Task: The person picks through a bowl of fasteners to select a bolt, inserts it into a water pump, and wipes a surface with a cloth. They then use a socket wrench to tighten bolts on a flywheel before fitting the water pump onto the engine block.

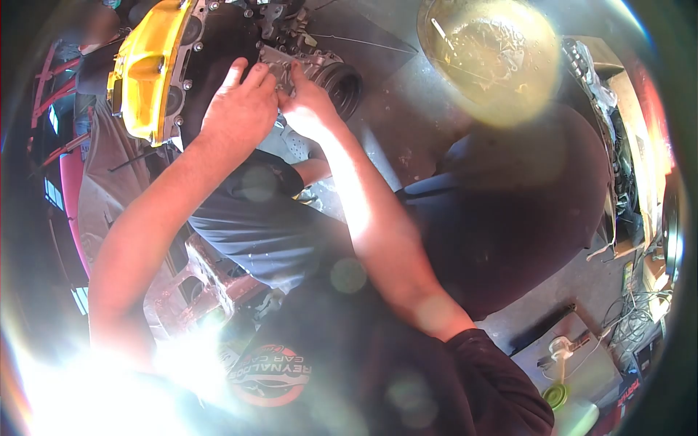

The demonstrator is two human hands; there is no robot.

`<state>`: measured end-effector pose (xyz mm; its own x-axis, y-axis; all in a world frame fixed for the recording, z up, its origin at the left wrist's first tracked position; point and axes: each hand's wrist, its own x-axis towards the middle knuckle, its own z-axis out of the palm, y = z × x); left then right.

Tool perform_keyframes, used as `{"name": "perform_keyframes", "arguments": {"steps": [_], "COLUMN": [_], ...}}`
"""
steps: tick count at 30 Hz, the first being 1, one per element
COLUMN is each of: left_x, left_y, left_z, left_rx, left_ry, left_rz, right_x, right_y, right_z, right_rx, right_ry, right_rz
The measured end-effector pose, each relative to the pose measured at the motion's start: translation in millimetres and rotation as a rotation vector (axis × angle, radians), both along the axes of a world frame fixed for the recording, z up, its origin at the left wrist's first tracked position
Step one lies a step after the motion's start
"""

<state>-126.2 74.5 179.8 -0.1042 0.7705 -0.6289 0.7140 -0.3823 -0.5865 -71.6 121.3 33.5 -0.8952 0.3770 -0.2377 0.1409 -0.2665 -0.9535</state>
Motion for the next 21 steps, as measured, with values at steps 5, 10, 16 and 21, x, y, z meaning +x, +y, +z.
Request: {"name": "perform_keyframes", "arguments": {"steps": [5, 10, 16, 21], "left_x": [7.6, 12.3, 10.2, 12.0], "left_y": [-1.8, -26.7, -29.1, -30.5], "left_z": [0.9, -2.7, -16.4, -31.2], "left_rx": [0.006, 0.207, 0.247, 0.344], "left_ry": [0.012, 0.01, 0.057, 0.079], "left_rz": [0.07, 0.018, 0.098, 0.114], "right_x": [1.2, -2.3, 1.6, 0.2], "right_y": [0.1, -5.2, 0.3, 1.1], "right_z": [0.3, -3.7, 10.1, 12.4], "right_rx": [0.0, 0.033, -0.035, -0.1], "right_ry": [-0.013, 0.016, -0.069, -0.117], "right_rz": [-0.001, -0.071, -0.079, -0.108]}}
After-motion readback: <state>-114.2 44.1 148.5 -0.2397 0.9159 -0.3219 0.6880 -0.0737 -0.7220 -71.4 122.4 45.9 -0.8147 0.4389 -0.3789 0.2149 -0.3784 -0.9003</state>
